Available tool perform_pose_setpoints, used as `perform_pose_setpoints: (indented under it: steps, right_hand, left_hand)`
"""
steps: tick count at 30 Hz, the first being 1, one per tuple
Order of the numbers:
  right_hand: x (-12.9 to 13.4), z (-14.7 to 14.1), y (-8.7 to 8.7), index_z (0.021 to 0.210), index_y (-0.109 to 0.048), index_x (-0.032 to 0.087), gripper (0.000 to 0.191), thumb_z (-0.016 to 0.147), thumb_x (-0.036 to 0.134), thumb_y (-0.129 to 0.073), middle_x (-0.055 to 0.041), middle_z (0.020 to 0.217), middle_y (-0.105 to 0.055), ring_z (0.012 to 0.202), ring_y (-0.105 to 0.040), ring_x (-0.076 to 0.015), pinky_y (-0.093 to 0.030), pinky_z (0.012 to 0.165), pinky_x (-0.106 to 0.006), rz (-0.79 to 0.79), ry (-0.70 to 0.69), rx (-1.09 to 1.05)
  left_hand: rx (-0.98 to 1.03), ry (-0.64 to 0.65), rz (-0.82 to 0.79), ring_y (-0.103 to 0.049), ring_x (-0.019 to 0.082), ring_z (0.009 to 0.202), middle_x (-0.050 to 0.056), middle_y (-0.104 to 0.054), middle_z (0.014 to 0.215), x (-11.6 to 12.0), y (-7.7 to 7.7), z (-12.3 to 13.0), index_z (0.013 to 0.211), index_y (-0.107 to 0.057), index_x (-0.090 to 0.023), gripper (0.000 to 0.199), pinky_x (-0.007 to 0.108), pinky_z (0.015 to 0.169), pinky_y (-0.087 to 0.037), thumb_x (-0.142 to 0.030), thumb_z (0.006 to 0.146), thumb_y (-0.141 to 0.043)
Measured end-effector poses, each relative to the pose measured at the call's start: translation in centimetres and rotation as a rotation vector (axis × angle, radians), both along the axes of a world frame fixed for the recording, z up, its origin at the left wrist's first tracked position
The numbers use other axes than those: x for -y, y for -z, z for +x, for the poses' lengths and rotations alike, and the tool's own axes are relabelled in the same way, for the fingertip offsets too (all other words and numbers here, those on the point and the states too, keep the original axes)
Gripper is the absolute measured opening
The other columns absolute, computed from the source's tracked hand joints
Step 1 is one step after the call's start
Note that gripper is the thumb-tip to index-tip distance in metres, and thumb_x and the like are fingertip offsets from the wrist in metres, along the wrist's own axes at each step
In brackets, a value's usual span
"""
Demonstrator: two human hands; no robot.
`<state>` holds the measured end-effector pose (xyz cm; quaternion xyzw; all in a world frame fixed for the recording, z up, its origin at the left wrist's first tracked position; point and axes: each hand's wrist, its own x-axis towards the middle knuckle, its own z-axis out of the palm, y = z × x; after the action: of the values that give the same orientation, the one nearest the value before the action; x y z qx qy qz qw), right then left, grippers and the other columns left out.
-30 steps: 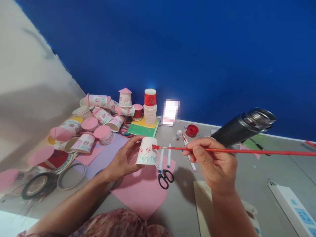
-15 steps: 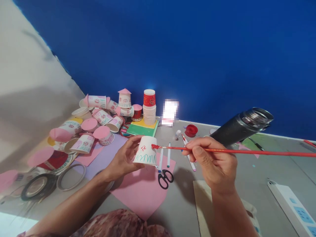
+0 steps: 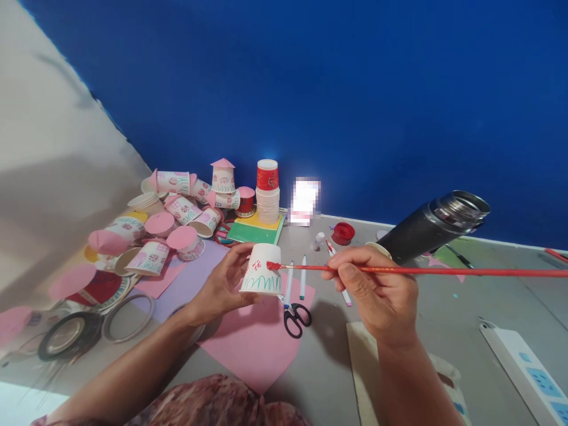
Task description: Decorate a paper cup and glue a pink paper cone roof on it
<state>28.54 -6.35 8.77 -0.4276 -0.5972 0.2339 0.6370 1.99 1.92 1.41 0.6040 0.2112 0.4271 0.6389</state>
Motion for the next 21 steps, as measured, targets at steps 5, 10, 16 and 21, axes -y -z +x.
perform_pose_setpoints:
  steps: [5, 10, 16, 21]
  right_hand:
    - [-0.04, -0.09, -0.07, 0.096, -0.078, 0.021, 0.012, 0.099, 0.027, -0.068, -0.0044, 0.088, -0.071, 0.066, -0.066, -0.0151, -0.048, 0.051, -0.03, 0.013, 0.011, -0.018]
    - [0.05, -0.17, -0.16, 0.096, -0.079, 0.022, 0.012, 0.099, 0.026, -0.068, -0.0039, 0.087, -0.073, 0.065, -0.066, -0.0148, -0.049, 0.052, -0.03, -0.002, 0.011, 0.012]
    - [0.09, 0.07, -0.42, 0.096, -0.079, 0.022, 0.011, 0.098, 0.027, -0.069, -0.0036, 0.085, -0.072, 0.064, -0.064, -0.0142, -0.048, 0.052, -0.03, 0.016, 0.018, -0.003]
    - [0.17, 0.13, -0.47, 0.097, -0.079, 0.022, 0.011, 0.099, 0.026, -0.069, -0.0036, 0.085, -0.072, 0.065, -0.065, -0.0143, -0.049, 0.053, -0.03, -0.001, -0.002, -0.011]
  left_hand:
    - [-0.011, 0.005, 0.012, -0.057, 0.033, 0.136, 0.011, -0.059, 0.146, 0.0, -0.07, -0.01, 0.14, -0.055, -0.031, 0.085, 0.045, 0.114, -0.045, -0.029, 0.066, -0.097]
    - [-0.017, 0.026, 0.024, -0.056, 0.032, 0.137, 0.01, -0.059, 0.146, 0.01, -0.09, -0.05, 0.141, -0.053, -0.033, 0.084, 0.046, 0.115, -0.044, -0.026, 0.069, -0.096]
    - [0.007, 0.016, 0.012, -0.057, 0.032, 0.135, 0.009, -0.059, 0.144, -0.1, 0.23, -0.03, 0.139, -0.055, -0.032, 0.084, 0.044, 0.113, -0.045, -0.024, 0.067, -0.097]
    - [0.031, 0.018, 0.011, -0.058, 0.031, 0.134, 0.01, -0.06, 0.142, -0.19, 0.16, 0.05, 0.138, -0.056, -0.031, 0.084, 0.042, 0.111, -0.046, -0.023, 0.065, -0.097]
